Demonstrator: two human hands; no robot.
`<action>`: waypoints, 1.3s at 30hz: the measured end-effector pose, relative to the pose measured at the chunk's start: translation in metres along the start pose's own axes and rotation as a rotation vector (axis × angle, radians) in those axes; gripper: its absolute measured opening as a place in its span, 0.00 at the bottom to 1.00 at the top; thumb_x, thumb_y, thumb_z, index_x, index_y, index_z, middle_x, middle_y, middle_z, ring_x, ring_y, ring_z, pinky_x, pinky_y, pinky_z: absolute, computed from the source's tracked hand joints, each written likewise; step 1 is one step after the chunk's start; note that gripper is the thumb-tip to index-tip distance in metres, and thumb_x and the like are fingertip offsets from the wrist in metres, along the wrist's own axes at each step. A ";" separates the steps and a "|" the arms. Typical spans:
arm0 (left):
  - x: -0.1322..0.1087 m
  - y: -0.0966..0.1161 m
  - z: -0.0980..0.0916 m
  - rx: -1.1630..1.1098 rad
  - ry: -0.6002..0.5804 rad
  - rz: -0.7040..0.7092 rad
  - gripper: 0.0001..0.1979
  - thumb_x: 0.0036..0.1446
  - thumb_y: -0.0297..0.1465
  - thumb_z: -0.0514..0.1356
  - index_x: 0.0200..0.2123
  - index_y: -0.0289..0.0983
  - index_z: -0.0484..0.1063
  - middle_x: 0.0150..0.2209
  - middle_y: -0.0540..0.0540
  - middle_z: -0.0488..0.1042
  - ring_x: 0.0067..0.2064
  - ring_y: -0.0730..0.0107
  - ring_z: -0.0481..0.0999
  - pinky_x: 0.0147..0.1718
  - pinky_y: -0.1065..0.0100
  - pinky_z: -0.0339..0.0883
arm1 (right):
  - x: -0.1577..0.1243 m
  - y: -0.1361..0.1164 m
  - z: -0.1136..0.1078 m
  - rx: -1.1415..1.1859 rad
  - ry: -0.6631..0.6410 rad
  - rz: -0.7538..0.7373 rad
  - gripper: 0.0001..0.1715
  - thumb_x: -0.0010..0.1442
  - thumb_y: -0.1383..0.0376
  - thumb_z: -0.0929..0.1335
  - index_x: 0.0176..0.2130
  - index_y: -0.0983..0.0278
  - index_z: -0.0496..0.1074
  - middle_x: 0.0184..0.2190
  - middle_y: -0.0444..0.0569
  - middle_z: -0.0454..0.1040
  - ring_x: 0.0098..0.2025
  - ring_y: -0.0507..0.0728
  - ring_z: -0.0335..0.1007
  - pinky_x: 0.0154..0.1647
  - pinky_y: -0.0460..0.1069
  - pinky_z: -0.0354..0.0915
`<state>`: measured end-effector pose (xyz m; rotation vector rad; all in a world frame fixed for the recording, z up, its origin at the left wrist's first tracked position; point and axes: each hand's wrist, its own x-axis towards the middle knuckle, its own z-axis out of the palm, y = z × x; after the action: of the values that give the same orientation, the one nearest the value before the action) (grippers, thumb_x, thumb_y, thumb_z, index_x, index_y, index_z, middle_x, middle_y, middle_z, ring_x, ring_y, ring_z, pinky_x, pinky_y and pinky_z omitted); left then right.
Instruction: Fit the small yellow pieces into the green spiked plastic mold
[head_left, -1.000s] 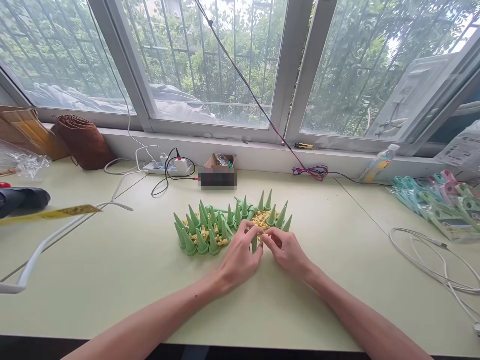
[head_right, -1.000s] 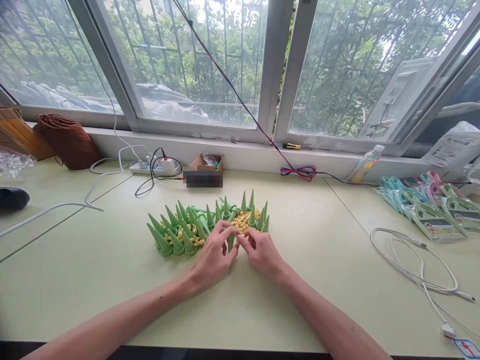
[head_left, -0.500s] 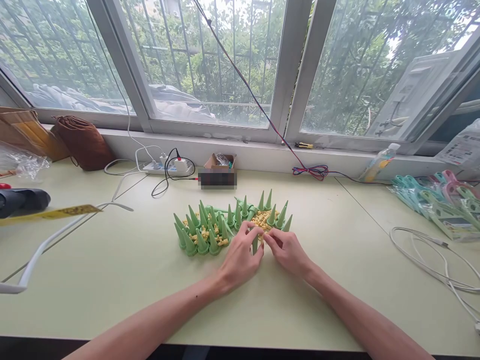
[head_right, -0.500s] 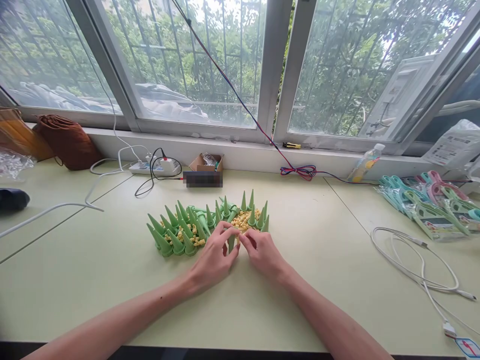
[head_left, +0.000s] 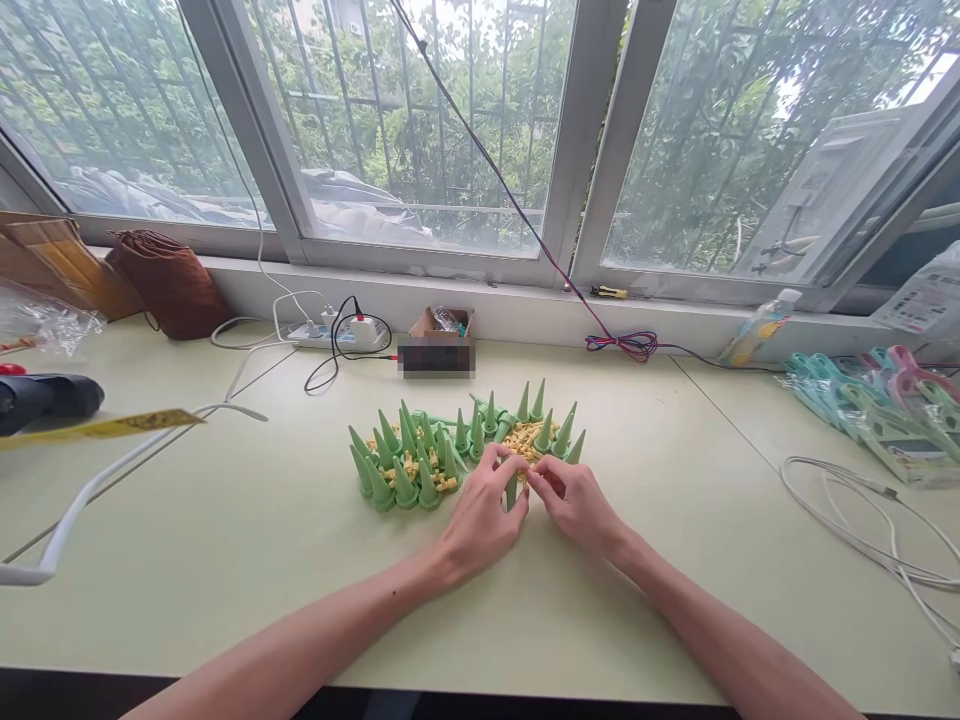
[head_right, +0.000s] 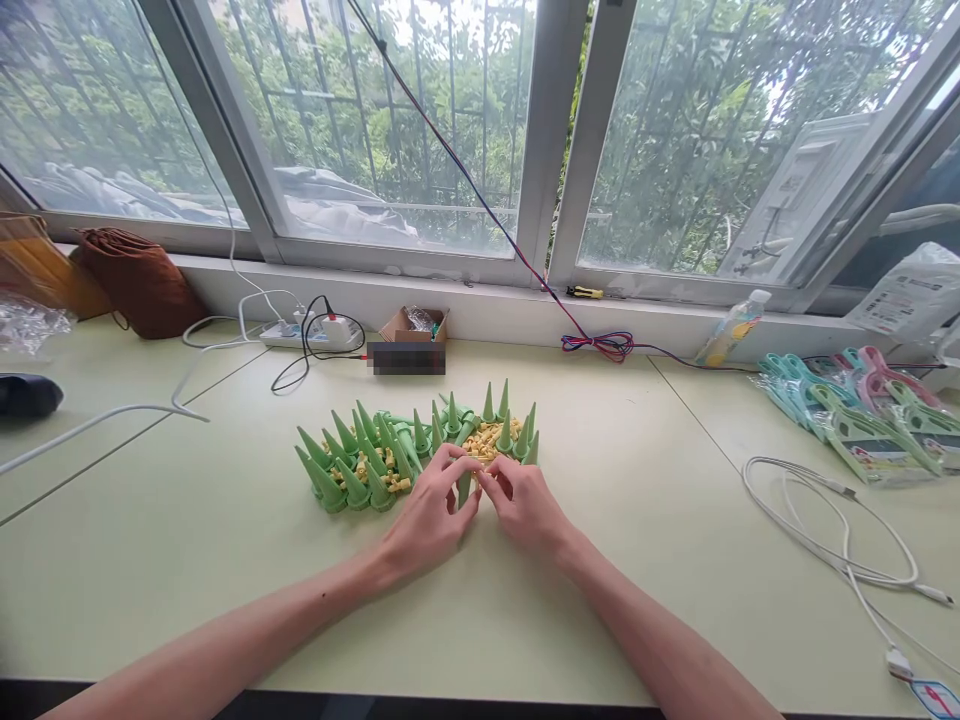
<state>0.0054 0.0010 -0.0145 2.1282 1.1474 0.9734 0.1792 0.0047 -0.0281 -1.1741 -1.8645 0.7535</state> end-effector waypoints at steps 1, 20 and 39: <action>0.000 0.000 0.000 0.000 0.000 0.002 0.07 0.62 0.28 0.54 0.43 0.40 0.68 0.46 0.45 0.64 0.27 0.78 0.66 0.27 0.69 0.68 | 0.000 0.000 0.000 0.001 0.004 0.004 0.21 0.68 0.53 0.61 0.30 0.64 0.68 0.20 0.41 0.63 0.21 0.50 0.52 0.22 0.47 0.51; 0.000 0.002 -0.001 0.007 -0.009 -0.011 0.07 0.61 0.28 0.55 0.43 0.39 0.68 0.47 0.46 0.65 0.27 0.78 0.66 0.29 0.69 0.68 | 0.000 0.002 0.000 -0.002 0.000 0.006 0.22 0.69 0.55 0.60 0.28 0.64 0.66 0.21 0.41 0.62 0.22 0.49 0.50 0.23 0.46 0.50; 0.001 0.001 0.001 0.009 -0.010 -0.013 0.08 0.61 0.27 0.55 0.44 0.40 0.68 0.48 0.46 0.64 0.27 0.79 0.66 0.29 0.69 0.69 | 0.000 0.002 -0.001 0.001 -0.001 0.028 0.19 0.68 0.55 0.62 0.30 0.63 0.65 0.20 0.40 0.61 0.21 0.49 0.50 0.22 0.46 0.49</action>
<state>0.0067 0.0013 -0.0139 2.1284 1.1615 0.9526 0.1806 0.0059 -0.0293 -1.2022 -1.8517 0.7701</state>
